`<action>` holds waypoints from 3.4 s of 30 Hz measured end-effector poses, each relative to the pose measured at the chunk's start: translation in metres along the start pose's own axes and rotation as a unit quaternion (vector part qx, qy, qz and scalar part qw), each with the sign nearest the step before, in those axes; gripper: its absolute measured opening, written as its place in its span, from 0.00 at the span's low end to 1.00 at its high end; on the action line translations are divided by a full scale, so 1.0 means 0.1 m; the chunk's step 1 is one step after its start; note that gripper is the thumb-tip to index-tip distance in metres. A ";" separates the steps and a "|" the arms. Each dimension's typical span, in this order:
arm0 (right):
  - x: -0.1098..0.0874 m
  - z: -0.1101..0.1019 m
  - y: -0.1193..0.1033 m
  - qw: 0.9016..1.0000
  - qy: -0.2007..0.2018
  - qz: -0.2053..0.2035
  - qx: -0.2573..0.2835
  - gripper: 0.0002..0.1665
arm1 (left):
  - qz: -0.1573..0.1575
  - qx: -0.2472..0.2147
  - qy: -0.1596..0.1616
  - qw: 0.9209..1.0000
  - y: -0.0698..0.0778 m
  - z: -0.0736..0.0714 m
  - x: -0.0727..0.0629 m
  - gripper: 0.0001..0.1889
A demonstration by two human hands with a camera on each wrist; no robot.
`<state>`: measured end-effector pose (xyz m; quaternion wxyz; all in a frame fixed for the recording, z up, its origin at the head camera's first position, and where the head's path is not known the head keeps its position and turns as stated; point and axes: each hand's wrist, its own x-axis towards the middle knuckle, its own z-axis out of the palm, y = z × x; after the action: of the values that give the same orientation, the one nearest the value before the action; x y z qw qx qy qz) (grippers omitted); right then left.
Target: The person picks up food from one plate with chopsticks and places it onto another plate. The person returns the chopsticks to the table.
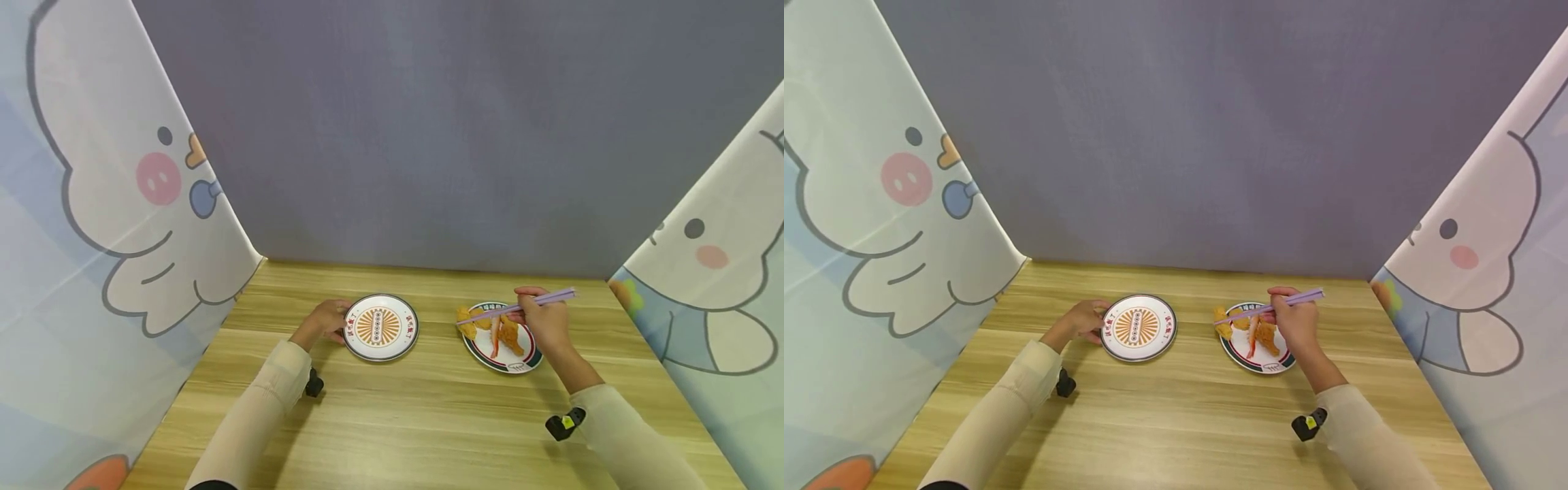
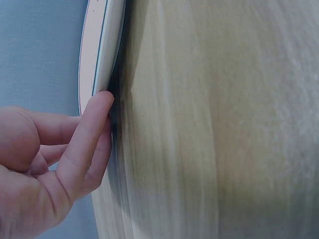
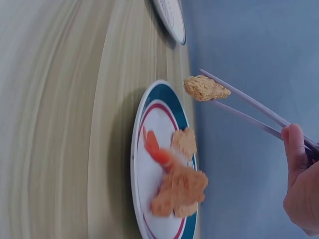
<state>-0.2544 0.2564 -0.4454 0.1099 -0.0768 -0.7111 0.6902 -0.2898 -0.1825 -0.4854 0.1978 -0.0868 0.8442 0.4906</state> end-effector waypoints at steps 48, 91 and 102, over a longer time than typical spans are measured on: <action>-0.09 1.18 0.32 0.997 -0.058 0.019 0.049 0.15 | 0.001 0.000 0.006 1.000 -0.02 0.04 0.02 0.35; 0.01 0.70 0.21 0.996 -0.058 0.020 0.061 0.22 | -0.002 0.021 0.018 1.000 -0.01 0.05 -0.01 0.35; 0.02 0.50 0.16 0.999 -0.045 0.003 0.030 0.19 | -0.010 0.014 0.018 1.000 -0.01 0.05 0.02 0.35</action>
<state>-0.2698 0.2090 -0.4622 0.0783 -0.0448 -0.6941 0.7142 -0.2903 -0.1782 -0.4894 0.1886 -0.1012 0.8537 0.4747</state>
